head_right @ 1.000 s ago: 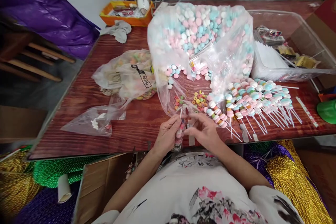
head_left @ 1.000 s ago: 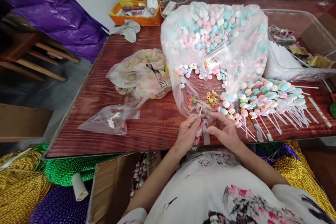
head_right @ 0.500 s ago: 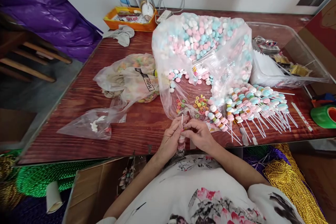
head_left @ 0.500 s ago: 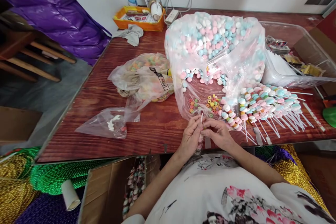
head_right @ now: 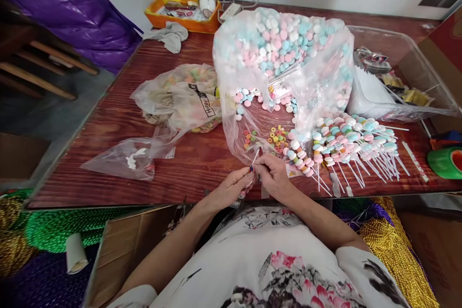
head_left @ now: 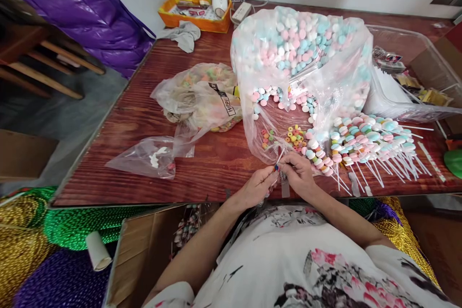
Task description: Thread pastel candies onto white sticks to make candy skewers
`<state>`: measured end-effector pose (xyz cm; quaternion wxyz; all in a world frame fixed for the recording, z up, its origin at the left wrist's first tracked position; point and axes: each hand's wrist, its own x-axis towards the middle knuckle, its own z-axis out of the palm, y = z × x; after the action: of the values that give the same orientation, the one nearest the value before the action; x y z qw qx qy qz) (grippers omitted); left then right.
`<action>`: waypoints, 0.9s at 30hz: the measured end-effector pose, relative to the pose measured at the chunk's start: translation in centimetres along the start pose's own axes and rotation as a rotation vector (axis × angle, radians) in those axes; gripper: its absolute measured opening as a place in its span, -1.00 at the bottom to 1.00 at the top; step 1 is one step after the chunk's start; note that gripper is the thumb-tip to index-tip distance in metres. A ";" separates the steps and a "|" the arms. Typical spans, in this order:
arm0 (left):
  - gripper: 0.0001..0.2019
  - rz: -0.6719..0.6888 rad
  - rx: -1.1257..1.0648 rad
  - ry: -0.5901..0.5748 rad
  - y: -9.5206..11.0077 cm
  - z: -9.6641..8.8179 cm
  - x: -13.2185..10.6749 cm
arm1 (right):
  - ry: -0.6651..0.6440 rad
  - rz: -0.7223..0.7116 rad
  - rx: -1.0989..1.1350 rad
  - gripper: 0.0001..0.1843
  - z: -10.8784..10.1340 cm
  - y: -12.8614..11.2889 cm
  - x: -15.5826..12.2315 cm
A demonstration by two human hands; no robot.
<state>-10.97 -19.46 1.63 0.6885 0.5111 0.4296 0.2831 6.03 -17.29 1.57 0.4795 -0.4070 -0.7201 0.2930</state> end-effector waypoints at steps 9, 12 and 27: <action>-0.45 -0.179 -0.195 -0.528 -0.2 -1.1 -0.7 | -0.557 -0.825 -0.624 -0.74 -4.8 -1.3 0.5; -0.50 -0.121 0.053 -0.597 0.2 -1.1 -1.1 | -0.603 -0.810 -0.579 -0.77 -4.0 -1.1 0.2; -0.68 -0.095 0.183 -0.176 0.9 -3.7 -1.5 | -0.561 -0.567 -0.456 -0.73 -2.1 -1.8 2.3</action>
<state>-14.91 -18.68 2.49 0.6868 0.5737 0.4152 0.1639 6.95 -16.18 4.86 0.2256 -0.1939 -0.9511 0.0830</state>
